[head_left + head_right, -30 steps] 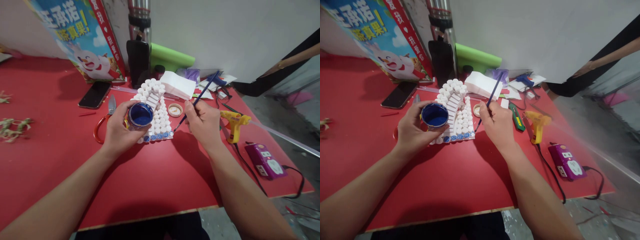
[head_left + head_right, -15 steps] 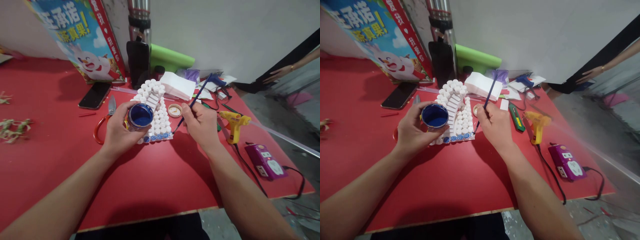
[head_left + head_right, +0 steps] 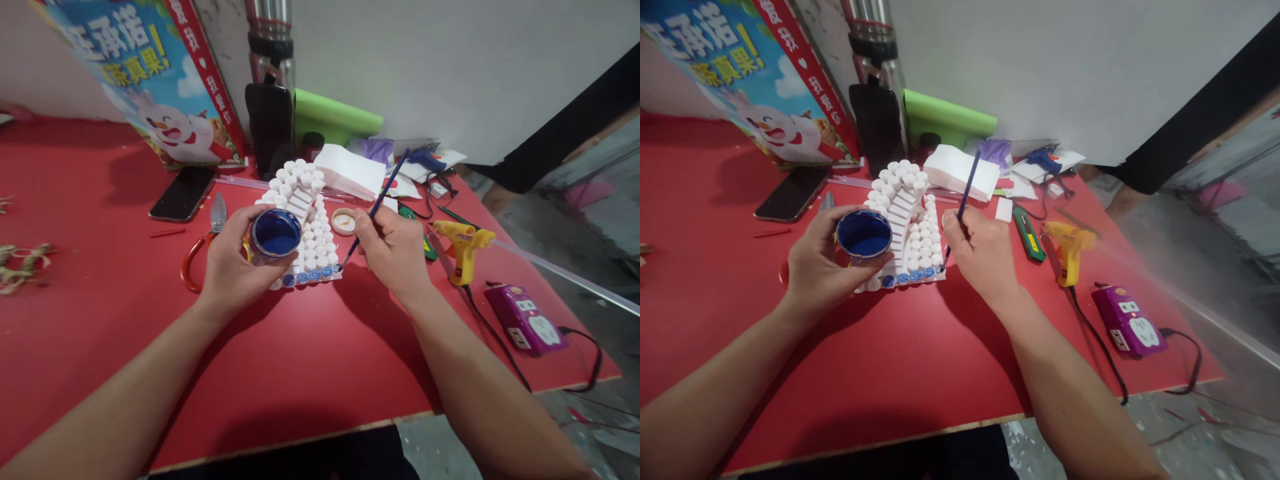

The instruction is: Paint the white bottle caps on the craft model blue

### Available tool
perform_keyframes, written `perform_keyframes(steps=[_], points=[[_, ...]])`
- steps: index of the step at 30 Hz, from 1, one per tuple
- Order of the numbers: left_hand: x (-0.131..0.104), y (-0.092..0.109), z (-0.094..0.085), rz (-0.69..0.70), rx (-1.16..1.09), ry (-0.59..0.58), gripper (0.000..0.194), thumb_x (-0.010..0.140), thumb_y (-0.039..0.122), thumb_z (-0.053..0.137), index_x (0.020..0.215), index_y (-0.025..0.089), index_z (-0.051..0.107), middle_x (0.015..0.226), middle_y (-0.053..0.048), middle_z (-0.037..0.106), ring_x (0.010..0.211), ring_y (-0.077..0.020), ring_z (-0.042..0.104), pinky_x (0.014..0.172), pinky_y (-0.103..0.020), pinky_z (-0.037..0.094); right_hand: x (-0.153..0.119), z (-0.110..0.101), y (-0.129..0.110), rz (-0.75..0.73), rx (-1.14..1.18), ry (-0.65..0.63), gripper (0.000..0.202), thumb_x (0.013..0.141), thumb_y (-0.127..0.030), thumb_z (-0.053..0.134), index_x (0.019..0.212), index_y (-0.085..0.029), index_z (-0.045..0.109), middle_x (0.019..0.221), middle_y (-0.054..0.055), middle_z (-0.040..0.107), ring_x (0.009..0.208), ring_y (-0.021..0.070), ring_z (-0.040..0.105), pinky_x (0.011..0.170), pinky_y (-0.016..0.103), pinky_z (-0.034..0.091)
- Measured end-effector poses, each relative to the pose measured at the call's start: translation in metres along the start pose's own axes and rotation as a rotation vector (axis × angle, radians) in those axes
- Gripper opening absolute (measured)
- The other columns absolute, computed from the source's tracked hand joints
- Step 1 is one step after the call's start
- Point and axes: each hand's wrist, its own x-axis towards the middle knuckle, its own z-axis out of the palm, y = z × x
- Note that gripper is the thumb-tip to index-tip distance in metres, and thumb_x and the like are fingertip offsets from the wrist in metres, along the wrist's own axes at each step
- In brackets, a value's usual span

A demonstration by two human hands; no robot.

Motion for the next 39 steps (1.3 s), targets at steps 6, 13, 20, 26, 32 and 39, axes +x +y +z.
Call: perform_keyframes(steps=[6,13,20,26,32,39], points=[[0.0,-0.002,0.001,-0.004,-0.001,0.015,0.062,0.082,0.035,0.097,0.139,0.025,0.074,0.139,-0.01,0.083,0.126,-0.0352,0.081,0.115,-0.052,0.066,0.0,0.001,0.0,-0.013,-0.019,-0.009,0.056,0.116,-0.052,0.063,0.069,-0.028,0.042,0.053,-0.005,0.055,0.048,0.012,0.045,0.052,0.031,0.033],[-0.001,0.0,-0.001,0.009,0.003,-0.005,0.065,0.082,0.037,0.099,0.139,0.024,0.074,0.139,-0.012,0.083,0.127,-0.0372,0.082,0.116,-0.057,0.065,-0.001,0.002,-0.002,0.016,0.042,0.074,0.057,0.115,-0.054,0.064,0.07,-0.029,0.04,0.052,-0.006,0.052,0.047,0.0115,0.045,0.051,0.031,0.032],[-0.001,0.01,-0.005,0.025,0.069,-0.077,0.063,0.087,0.042,0.097,0.142,0.029,0.07,0.14,-0.01,0.083,0.128,-0.0359,0.081,0.118,-0.055,0.064,-0.001,0.003,-0.005,0.064,0.082,0.094,0.062,0.114,-0.066,0.064,0.07,-0.029,0.04,0.053,-0.006,0.054,0.047,0.0112,0.045,0.049,0.031,0.034],[-0.001,0.012,-0.007,0.015,0.054,-0.098,0.06,0.087,0.042,0.098,0.14,0.029,0.07,0.139,-0.012,0.084,0.128,-0.0371,0.081,0.116,-0.057,0.065,-0.002,0.006,-0.007,0.099,0.186,0.154,0.063,0.112,-0.073,0.066,0.071,-0.029,0.046,0.055,-0.004,0.059,0.048,0.0135,0.052,0.048,0.03,0.041],[-0.002,0.015,-0.009,-0.005,0.04,-0.118,0.059,0.087,0.042,0.099,0.139,0.03,0.072,0.14,-0.013,0.083,0.127,-0.0392,0.081,0.115,-0.062,0.064,-0.001,0.003,-0.011,0.074,0.197,0.276,0.053,0.116,-0.066,0.065,0.079,-0.028,0.061,0.058,-0.006,0.058,0.045,0.0122,0.054,0.047,0.03,0.046],[0.005,0.033,-0.009,0.103,-0.029,-0.259,0.058,0.085,0.037,0.1,0.135,0.029,0.072,0.135,-0.012,0.085,0.127,-0.037,0.081,0.114,-0.057,0.064,-0.001,0.005,-0.011,0.054,0.295,0.282,0.041,0.117,-0.064,0.067,0.099,-0.027,0.073,0.066,-0.007,0.065,0.044,0.0108,0.056,0.043,0.028,0.045]])
